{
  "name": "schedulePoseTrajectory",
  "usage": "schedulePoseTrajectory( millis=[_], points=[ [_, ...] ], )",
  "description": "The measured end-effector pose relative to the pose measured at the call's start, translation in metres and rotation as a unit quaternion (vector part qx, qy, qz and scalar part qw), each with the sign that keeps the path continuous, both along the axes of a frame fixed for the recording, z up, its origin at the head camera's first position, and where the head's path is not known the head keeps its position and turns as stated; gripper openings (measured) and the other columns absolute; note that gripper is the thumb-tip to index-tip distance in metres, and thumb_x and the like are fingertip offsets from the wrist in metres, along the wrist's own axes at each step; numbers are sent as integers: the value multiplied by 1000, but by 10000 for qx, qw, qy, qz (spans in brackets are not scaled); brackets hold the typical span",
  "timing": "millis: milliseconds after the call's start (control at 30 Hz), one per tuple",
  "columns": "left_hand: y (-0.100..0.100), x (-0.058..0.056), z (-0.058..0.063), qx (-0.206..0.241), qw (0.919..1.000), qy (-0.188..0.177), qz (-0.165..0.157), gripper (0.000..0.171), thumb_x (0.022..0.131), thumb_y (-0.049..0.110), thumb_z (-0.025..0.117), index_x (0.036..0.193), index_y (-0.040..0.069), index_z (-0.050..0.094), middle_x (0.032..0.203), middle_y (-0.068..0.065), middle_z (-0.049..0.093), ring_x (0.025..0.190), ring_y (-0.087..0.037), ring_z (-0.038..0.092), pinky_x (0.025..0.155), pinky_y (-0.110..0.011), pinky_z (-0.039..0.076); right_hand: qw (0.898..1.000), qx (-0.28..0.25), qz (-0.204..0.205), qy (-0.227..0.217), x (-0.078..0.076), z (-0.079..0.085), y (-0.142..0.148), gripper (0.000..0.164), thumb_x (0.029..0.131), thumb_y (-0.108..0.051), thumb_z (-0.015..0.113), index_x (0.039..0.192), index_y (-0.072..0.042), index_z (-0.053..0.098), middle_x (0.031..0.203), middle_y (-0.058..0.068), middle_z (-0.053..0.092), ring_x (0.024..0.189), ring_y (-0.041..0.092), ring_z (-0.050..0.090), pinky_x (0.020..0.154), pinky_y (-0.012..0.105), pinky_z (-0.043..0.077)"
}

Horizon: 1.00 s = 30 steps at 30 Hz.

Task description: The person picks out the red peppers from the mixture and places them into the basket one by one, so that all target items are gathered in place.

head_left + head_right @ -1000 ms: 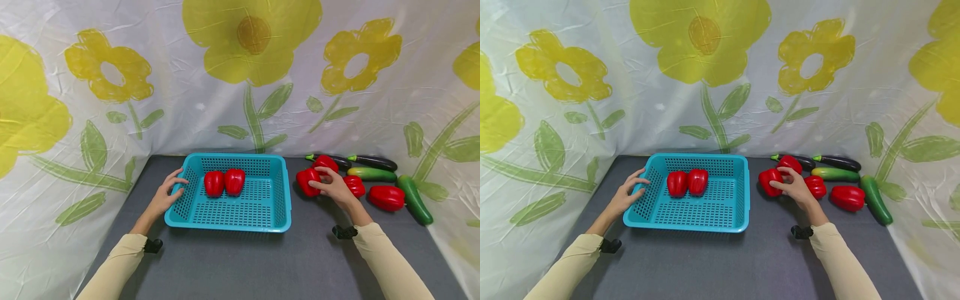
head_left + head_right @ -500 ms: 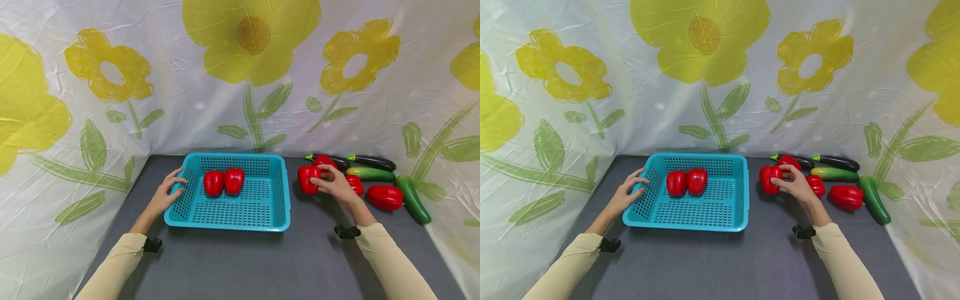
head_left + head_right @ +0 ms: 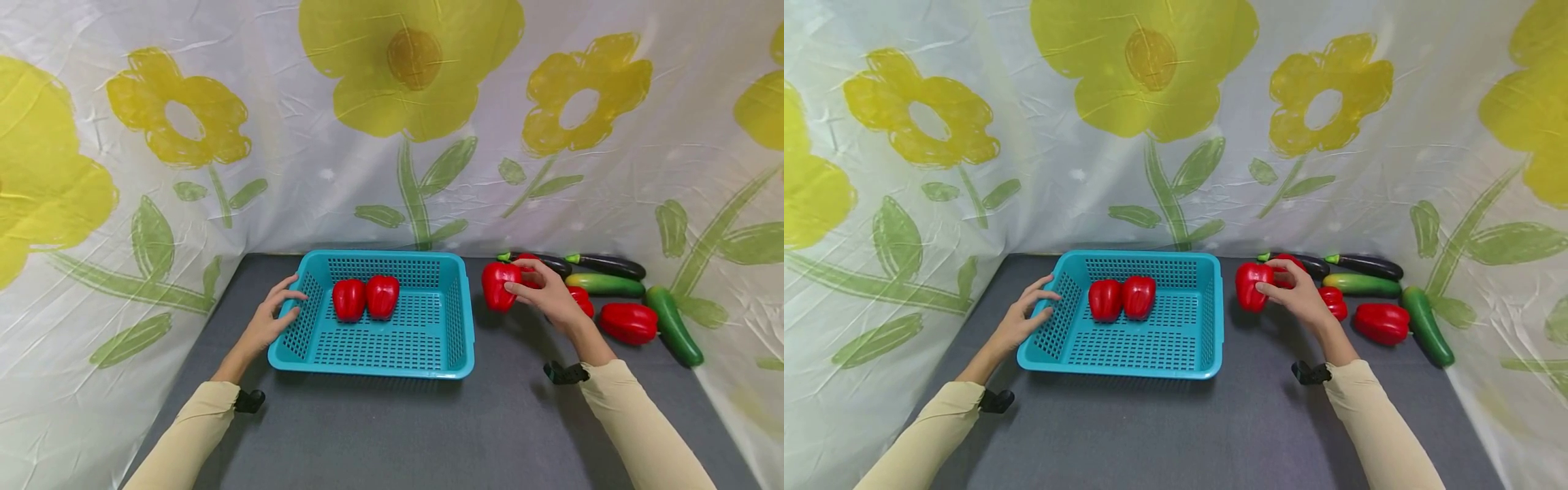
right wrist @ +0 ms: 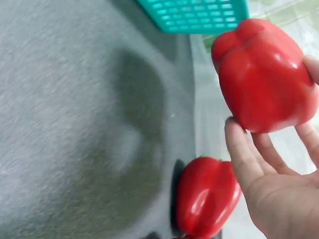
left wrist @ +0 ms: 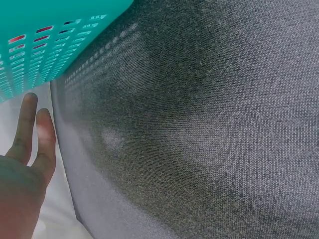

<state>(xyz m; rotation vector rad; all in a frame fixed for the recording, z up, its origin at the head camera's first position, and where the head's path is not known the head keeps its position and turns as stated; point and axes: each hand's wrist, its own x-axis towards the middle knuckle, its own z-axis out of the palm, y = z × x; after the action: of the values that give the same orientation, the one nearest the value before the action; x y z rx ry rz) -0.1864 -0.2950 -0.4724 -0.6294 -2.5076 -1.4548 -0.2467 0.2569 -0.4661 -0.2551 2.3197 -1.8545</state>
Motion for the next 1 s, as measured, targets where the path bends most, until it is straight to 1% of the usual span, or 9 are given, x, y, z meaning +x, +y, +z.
schedulePoseTrajectory(
  millis=[67,167,267,367,500,600,767,867,1000],
  points=[
    [0,-1,-1,17,10000,12,-15,23,93,-16,58,115,-13,62,150,-40,29,138,-59,23,97,-77,28,9994,259,-64,198,0,5,-3,59,96,-21,73,146,-6,44,142,23,46,125,40,45,83,34,55],
    [-2,-3,-5,10,10000,62,-44,22,94,-14,58,116,-12,61,150,-40,29,137,-60,24,94,-78,28,9981,491,-154,347,-1,11,-7,60,96,-22,73,146,-6,45,142,22,47,124,41,46,81,32,54],
    [-4,-5,-10,-2,9999,85,-58,22,95,-12,58,116,-12,59,150,-39,28,137,-59,25,92,-79,29,9978,516,-182,381,-4,16,-10,61,96,-21,73,148,-6,45,144,22,46,126,43,45,81,33,53],
    [-5,-6,-11,22,10000,54,-38,24,92,-15,58,116,-13,59,150,-39,29,138,-58,25,93,-79,29,9978,496,-213,395,-6,20,-14,63,96,-22,72,149,-3,43,147,22,44,128,44,43,80,31,53],
    [-13,-14,-27,94,9999,76,-38,27,91,-17,60,117,-10,62,154,-33,30,141,-52,24,95,-77,30,9979,371,-223,473,-9,24,-19,68,94,-23,74,152,-6,42,148,20,44,130,43,41,80,29,53],
    [-19,-20,-39,129,9999,95,-43,28,92,-15,61,119,-7,63,156,-28,30,143,-48,23,97,-76,29,9979,213,-192,586,-11,28,-23,67,93,-23,76,151,-10,45,146,19,47,128,40,42,80,30,54],
    [-19,-20,-40,142,9999,67,-33,27,93,-14,61,119,-7,63,157,-28,30,144,-48,22,99,-77,27,9974,-60,-115,711,-16,34,-28,61,94,-19,75,148,-7,49,141,19,52,119,35,51,81,30,56],
    [-20,-20,-40,104,9999,89,-11,27,93,-15,60,119,-7,63,157,-28,30,144,-48,22,99,-77,26,9968,-46,-84,788,-19,36,-31,58,94,-18,75,146,-7,52,140,18,53,113,34,56,80,32,56],
    [-18,-18,-37,55,9999,118,53,27,92,-16,58,118,-9,63,156,-30,30,143,-50,23,97,-78,27,9959,-104,133,890,-23,41,-38,54,94,-15,75,144,-7,55,139,17,54,115,38,57,82,35,55]
  ],
)
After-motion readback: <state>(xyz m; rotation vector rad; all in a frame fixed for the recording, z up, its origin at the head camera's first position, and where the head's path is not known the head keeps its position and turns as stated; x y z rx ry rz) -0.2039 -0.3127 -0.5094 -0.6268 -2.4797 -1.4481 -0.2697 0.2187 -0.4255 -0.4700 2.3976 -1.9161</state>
